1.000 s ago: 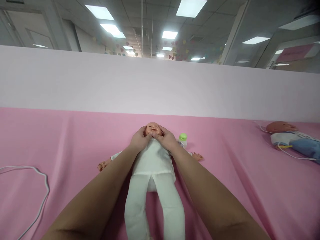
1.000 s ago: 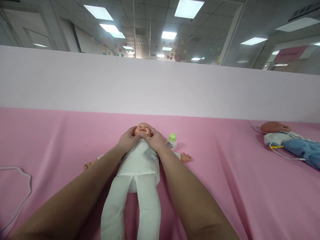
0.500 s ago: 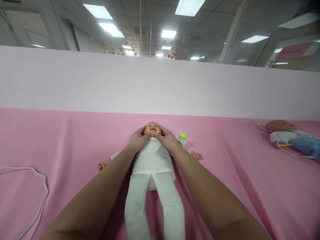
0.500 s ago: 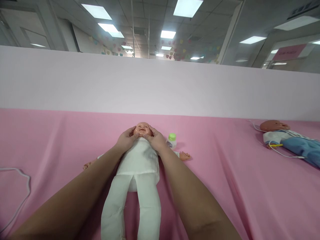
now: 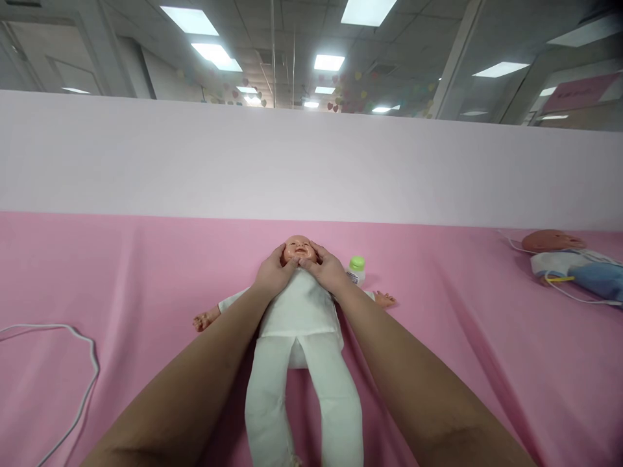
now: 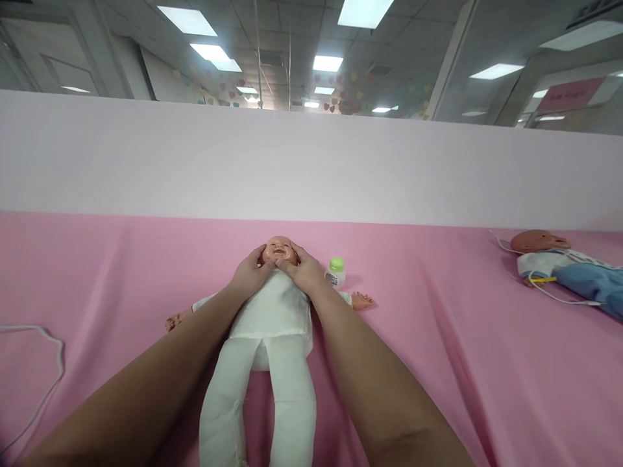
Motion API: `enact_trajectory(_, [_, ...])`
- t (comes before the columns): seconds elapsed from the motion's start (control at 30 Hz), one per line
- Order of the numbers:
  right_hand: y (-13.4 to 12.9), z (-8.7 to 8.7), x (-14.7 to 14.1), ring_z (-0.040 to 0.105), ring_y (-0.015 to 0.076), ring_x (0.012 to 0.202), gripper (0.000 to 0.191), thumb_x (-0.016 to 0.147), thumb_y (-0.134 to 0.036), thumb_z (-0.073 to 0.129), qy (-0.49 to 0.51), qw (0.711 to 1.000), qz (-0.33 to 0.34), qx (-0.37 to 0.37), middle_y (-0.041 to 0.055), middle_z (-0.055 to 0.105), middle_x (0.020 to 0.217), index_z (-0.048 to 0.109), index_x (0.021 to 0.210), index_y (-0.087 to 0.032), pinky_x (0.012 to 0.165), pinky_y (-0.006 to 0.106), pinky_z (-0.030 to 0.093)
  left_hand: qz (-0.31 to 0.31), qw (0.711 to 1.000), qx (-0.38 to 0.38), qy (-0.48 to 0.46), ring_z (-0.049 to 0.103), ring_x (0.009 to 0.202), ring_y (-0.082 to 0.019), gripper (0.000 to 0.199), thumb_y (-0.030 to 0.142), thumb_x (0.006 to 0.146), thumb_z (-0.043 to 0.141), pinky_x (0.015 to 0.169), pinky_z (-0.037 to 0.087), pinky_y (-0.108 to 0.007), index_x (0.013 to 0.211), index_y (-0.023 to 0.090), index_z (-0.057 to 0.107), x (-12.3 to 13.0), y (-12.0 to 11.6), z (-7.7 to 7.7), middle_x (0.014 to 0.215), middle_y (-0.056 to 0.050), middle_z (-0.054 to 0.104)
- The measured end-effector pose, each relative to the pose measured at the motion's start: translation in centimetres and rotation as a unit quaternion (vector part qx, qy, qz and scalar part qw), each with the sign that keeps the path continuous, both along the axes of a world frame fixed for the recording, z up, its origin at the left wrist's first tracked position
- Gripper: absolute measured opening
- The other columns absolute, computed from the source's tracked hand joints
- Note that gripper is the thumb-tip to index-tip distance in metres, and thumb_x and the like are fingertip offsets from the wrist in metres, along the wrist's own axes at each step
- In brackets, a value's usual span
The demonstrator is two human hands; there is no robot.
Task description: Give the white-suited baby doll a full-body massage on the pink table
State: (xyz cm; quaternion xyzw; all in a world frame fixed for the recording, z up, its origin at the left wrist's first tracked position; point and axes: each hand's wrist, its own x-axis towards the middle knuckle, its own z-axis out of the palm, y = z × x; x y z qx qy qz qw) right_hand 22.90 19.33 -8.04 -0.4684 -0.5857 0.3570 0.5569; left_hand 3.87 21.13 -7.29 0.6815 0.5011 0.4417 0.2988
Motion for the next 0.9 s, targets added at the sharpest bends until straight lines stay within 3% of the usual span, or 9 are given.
enact_trajectory(0.17, [0.2, -0.2, -0.2, 0.066, 0.0285, 0.125, 0.081, 0.070, -0.048, 0.093, 0.007, 1.000, -0.011, -0.006, 0.0031, 0.069, 0.138, 0.062, 0.143, -0.033, 0.114, 0.049, 0.049, 0.018, 0.999, 0.002, 0.037, 0.061, 0.131, -0.033, 0.073, 0.048, 0.091, 0.068, 0.109, 0.048, -0.043, 0.156, 0.020, 0.047, 0.2, -0.3, 0.0, 0.146, -0.014, 0.063])
enact_trajectory(0.27, [0.1, 0.2, 0.0, 0.064, 0.0275, 0.129, 0.079, 0.075, -0.046, 0.090, 0.044, 0.998, 0.042, -0.009, 0.0042, 0.067, 0.142, 0.060, 0.146, -0.030, 0.115, 0.045, 0.049, 0.014, 0.999, 0.001, 0.041, 0.060, 0.133, -0.031, 0.069, 0.046, 0.095, 0.065, 0.111, 0.047, -0.043, 0.155, 0.019, 0.047, 0.1, 0.0, 0.0, 0.148, -0.014, 0.062])
enact_trajectory(0.4, [-0.3, 0.8, 0.6, 0.057, 0.0276, 0.138, 0.073, 0.083, -0.056, 0.081, 0.058, 0.993, 0.099, -0.014, 0.0023, 0.064, 0.147, 0.059, 0.148, -0.030, 0.121, 0.046, 0.042, 0.003, 1.000, 0.002, 0.006, 0.056, 0.139, -0.028, 0.061, 0.044, 0.101, 0.056, 0.118, 0.041, -0.041, 0.155, 0.016, 0.048, 0.0, 0.5, -0.3, 0.153, -0.013, 0.058])
enact_trajectory(0.67, [-0.4, 0.6, 0.7, 0.053, 0.0285, 0.143, 0.063, 0.094, -0.070, 0.061, 0.001, 0.999, 0.044, -0.016, 0.0020, 0.065, 0.145, 0.065, 0.142, -0.029, 0.125, 0.049, 0.036, -0.009, 0.997, -0.008, -0.076, 0.058, 0.137, -0.026, 0.053, 0.042, 0.106, 0.047, 0.116, 0.043, -0.038, 0.151, 0.014, 0.056, -0.3, 1.1, -0.8, 0.150, -0.013, 0.061])
enact_trajectory(0.77, [-0.2, 0.4, 0.4, 0.050, 0.0275, 0.146, 0.065, 0.093, -0.068, 0.063, -0.039, 0.999, 0.017, 0.003, 0.0016, 0.060, 0.151, 0.061, 0.147, -0.031, 0.127, 0.048, 0.034, -0.014, 0.997, -0.010, -0.073, 0.058, 0.137, -0.028, 0.061, 0.051, 0.102, 0.055, 0.116, 0.043, -0.039, 0.151, 0.015, 0.055, -0.3, 0.9, -0.7, 0.150, -0.014, 0.060])
enact_trajectory(0.9, [0.2, -0.2, 0.2, 0.058, 0.0274, 0.139, 0.080, 0.083, -0.059, 0.080, -0.073, 0.997, -0.011, 0.003, 0.0025, 0.061, 0.150, 0.052, 0.153, -0.033, 0.122, 0.046, 0.041, 0.004, 1.000, -0.013, -0.026, 0.062, 0.132, -0.031, 0.081, 0.054, 0.087, 0.075, 0.111, 0.047, -0.040, 0.154, 0.017, 0.049, 0.0, 0.2, -0.3, 0.148, -0.015, 0.062])
